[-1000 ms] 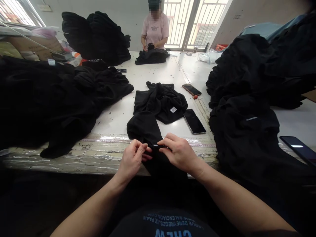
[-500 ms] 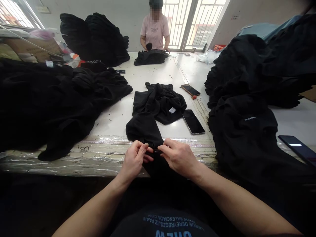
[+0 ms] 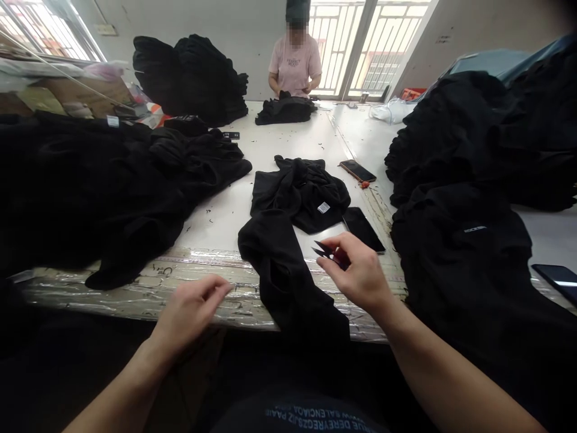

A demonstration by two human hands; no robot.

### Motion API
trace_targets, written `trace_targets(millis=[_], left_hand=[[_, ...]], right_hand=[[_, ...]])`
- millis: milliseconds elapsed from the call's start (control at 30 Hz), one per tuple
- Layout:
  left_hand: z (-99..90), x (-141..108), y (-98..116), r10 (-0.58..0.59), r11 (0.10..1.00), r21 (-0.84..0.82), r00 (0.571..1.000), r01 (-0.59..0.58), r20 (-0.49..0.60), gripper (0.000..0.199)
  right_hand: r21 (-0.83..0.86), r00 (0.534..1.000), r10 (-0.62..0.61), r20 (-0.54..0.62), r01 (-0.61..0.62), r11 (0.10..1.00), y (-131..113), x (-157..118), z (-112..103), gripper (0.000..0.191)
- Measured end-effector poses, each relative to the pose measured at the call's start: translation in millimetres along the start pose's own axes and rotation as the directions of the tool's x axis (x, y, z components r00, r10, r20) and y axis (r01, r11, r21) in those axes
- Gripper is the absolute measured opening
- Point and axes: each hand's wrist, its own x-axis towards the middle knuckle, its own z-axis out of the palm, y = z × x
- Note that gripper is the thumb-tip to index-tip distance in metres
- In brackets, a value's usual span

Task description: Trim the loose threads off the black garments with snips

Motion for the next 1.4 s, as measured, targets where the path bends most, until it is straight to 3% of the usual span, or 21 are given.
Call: trace_targets(millis=[33,67,133,200,233,300,333,400,500,533,567,633,733,800,933,1033,1133,1300,1400], left_hand=[[4.7,5.5,-8.5,-0.032,0.999,0.021,0.985,0.036,-0.17,0.029],[13.3,11.2,-15.5,-0.06,0.998,0.008,0.968,0.064,-0.243,0.032],[39.9,22.3,-23.3,-0.089,0.996,-0.024,0.974,0.086,-0.209,0.035],[69.8,32.1,-22.8,-0.04,0.998,0.039,0.987,0.047,-0.158,0.034],[81.4,36.1,-20.2,0.0,0.996,0.092,0.991,0.012,-0.131,0.031],[89.8,41.8,-11.7,0.073,0.993,0.103,0.994,-0.065,-0.081,0.018],[85.0,43.1,-6.1,0.095,0.995,0.03,0.993,-0.093,-0.074,0.015],[59.8,43.1,7.2,0.092,0.959,-0.256,0.987,-0.123,-0.128,0.013],[8.6,47.7,27.9,0.021,0.752,-0.636,0.97,-0.174,-0.241,0.028],[-5.0,54.0,32.6,-0.002,0.716,-0.675,0.967,-0.176,-0.255,0.031],[-14.9,63.5,34.8,-0.021,0.713,-0.68,0.965,-0.169,-0.262,0.033],[-24.2,89.4,30.6,-0.064,0.788,-0.602,0.955,-0.13,-0.29,0.034],[-20.9,123.1,5.5,-0.127,0.914,-0.398,0.877,-0.078,-0.464,0.036],[-16.7,125.5,-16.3,-0.126,0.95,-0.308,0.837,-0.053,-0.532,0.038],[-15.4,80.6,-54.3,-0.194,0.967,-0.24,0.868,0.089,-0.457,0.041],[-11.9,39.1,-71.2,-0.391,0.899,-0.353,0.836,0.258,-0.386,0.045],[1.1,21.6,-77.0,-0.535,0.784,-0.52,0.794,0.339,-0.289,0.044],[22.6,41.6,-66.7,-0.499,0.708,-0.673,0.826,0.214,-0.262,0.037],[28.3,50.2,-48.1,-0.393,0.668,-0.738,0.888,0.098,-0.238,0.033]], right_hand=[[0.049,1.0,0.029,0.011,-0.029,0.998,-1.3,5.9,6.7,0.017],[0.09,0.999,0.051,0.013,-0.052,0.995,-2.4,13.4,15.5,0.02],[0.119,0.998,0.063,-0.008,-0.062,0.991,-3.2,32.8,38.5,0.028],[0.053,0.999,0.044,0.015,-0.044,0.998,-1.2,54.9,65.5,0.041],[-0.003,0.995,0.045,0.09,-0.045,0.999,0.9,65.3,78.4,0.047],[-0.071,0.962,0.102,0.252,-0.087,0.994,7.0,81.9,97.0,0.036],[-0.082,0.947,0.127,0.295,-0.108,0.991,10.6,87.3,100.4,0.025],[-0.074,0.95,0.149,0.276,-0.134,0.988,18.4,92.4,91.6,0.007],[0.035,0.977,0.184,0.113,-0.188,0.981,31.2,90.3,47.1,0.021],[0.211,0.972,0.234,0.03,-0.235,0.949,36.2,88.4,29.2,0.024],[0.346,0.961,0.275,-0.013,-0.254,0.903,41.7,85.9,12.4,0.025],[0.419,0.928,0.361,-0.093,-0.292,0.86,53.4,79.3,-13.3,0.025],[0.214,0.881,0.432,-0.195,-0.391,0.895,69.8,62.2,-28.7,0.026],[0.059,0.873,0.444,-0.201,-0.442,0.895,76.9,47.3,-28.6,0.029],[-0.058,0.895,0.431,-0.11,-0.439,0.897,76.1,23.0,-20.3,0.026],[-0.072,0.938,0.346,-0.041,-0.348,0.935,65.1,16.3,-7.0,0.021],[-0.029,0.967,0.249,0.051,-0.248,0.968,50.8,13.7,15.3,0.018],[0.032,0.951,0.134,0.278,-0.149,0.988,23.9,5.2,49.7,0.028],[0.076,0.932,0.094,0.349,-0.128,0.989,5.0,1.8,55.7,0.027]])
